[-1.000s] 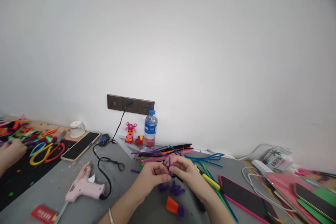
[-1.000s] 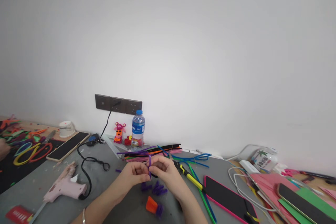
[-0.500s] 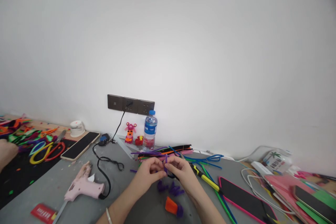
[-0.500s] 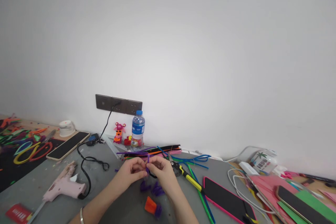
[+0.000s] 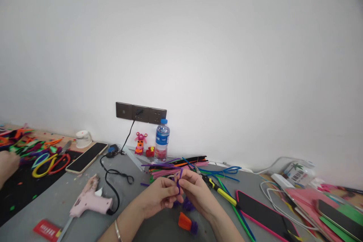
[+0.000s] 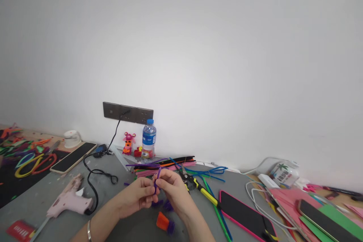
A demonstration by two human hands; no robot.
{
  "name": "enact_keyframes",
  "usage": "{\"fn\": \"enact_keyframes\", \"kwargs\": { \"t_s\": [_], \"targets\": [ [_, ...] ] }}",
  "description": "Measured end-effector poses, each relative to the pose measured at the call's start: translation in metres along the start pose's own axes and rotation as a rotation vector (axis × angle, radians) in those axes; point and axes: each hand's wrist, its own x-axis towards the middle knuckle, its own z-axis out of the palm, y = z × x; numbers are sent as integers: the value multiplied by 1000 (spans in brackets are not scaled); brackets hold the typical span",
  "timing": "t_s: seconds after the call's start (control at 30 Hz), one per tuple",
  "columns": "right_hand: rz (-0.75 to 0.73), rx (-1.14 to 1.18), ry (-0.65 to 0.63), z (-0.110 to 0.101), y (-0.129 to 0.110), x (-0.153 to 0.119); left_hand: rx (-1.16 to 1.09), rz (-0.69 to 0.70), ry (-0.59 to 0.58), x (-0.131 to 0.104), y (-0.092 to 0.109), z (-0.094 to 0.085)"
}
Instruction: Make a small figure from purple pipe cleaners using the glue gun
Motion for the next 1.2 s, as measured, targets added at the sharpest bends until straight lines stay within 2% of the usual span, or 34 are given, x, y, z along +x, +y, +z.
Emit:
{"fn": "enact_keyframes", "kwargs": {
  "t_s": [0.23, 0.4, 0.6, 0.7, 0.9, 1.07, 1.2],
  "targets": [
    [-66, 9, -40, 0, -2, 0, 61, 12, 37, -1, -1, 2],
    [-75, -6, 43, -3, 0, 3, 133, 64, 53, 0, -1, 2],
    [-45, -71, 85, -9, 5, 7, -24, 80, 32, 3, -3, 2],
    [-97, -202, 79, -9, 1, 7, -28, 104, 85, 4, -4, 1],
    [-191, -483, 33, -13, -14, 4, -19, 90, 107, 6, -3, -1],
    [-353, -714, 100, -21, -12, 6, -102, 130, 186, 5, 0, -1],
    [-475, -843, 140, -14, -7, 6, -219, 109, 262, 5, -2, 0]
  ]
}}
